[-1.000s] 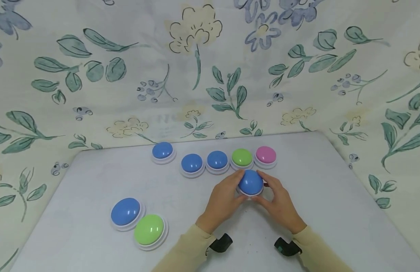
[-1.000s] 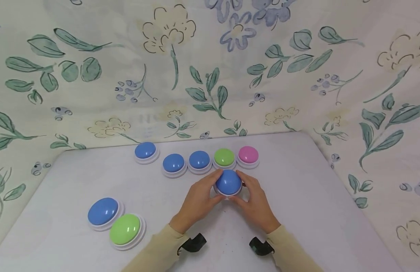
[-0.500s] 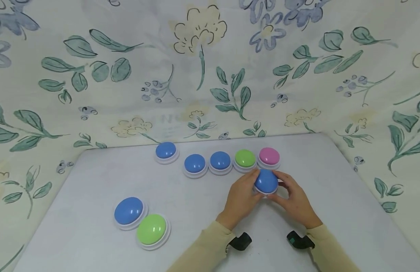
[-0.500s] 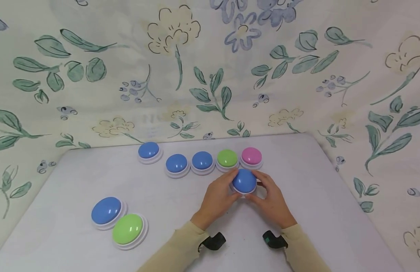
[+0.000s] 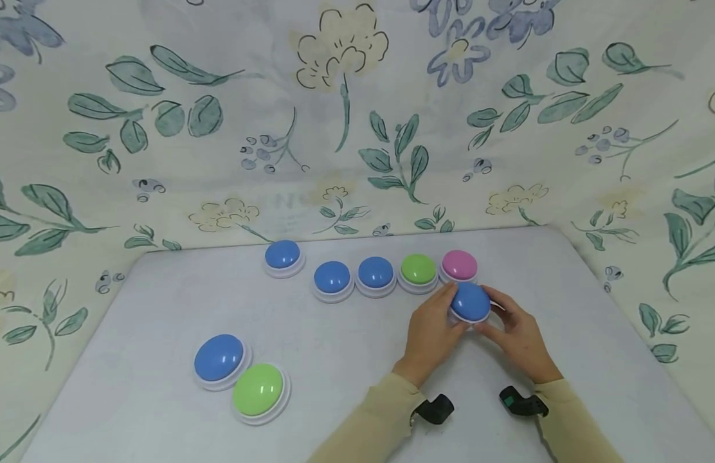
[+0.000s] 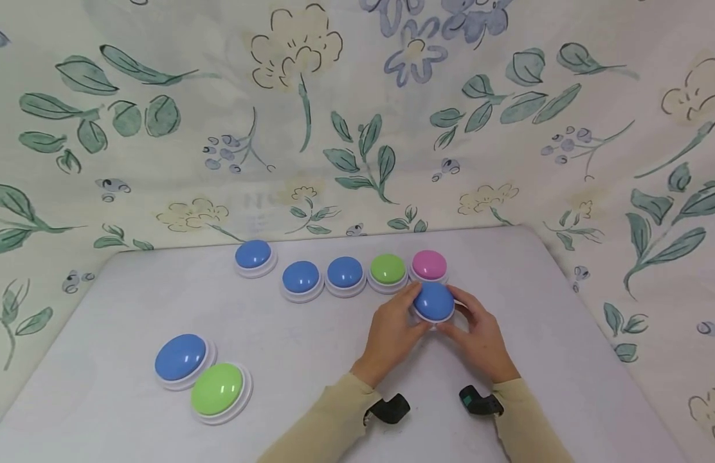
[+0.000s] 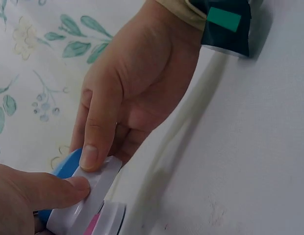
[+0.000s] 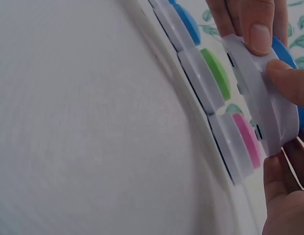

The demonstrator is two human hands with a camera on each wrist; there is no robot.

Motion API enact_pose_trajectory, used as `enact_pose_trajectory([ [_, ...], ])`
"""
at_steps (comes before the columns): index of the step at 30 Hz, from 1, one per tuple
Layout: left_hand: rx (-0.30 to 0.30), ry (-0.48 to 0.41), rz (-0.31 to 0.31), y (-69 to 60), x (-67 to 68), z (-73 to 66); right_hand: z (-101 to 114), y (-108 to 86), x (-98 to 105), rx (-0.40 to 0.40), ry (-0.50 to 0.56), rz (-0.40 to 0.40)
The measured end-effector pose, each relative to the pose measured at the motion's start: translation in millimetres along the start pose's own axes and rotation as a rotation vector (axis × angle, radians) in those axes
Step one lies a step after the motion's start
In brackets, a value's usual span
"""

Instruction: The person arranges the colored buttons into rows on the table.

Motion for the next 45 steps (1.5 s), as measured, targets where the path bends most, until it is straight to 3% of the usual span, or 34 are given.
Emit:
enact_pose_trajectory([
  [6,0.012,-0.023,0.014,3.5,-9.0,-5.7,-3,-1.5,10,-0.016,0.012,-0.017],
  [11,0.029,-0.053,0.042,5.0,-14.1,-7.3,-10,-3.1,16,-0.089,-0.006,-0.038],
  [20,0.047,-0.097,0.026,3.7,-20.6,-4.6,-19,-6.1,20,-0.192,0.011,-0.056],
  [26,0.075,-0.105,0.020,2.4,-27.1,-2.2,-23,-7.4,21,-0.205,0.013,-0.043],
  [37,0.057,-0.104,-0.021,3.2,-34.0,4.7,-22,-4.3,18,-0.199,-0.007,0.000],
  [45,0.043,-0.181,-0.021,4.2,-35.0,7.4,-22,-3.4,19,-0.228,-0.042,-0.005],
])
Point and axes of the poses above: each hand's wrist, its own y-axis towards the middle knuckle, its own x-axis out of the back of the hand, z = x × y, the point moved 7 cm from there along y, towards the middle knuckle, and after that the axes turned 14 degrees about y, right-handed, at the moved point
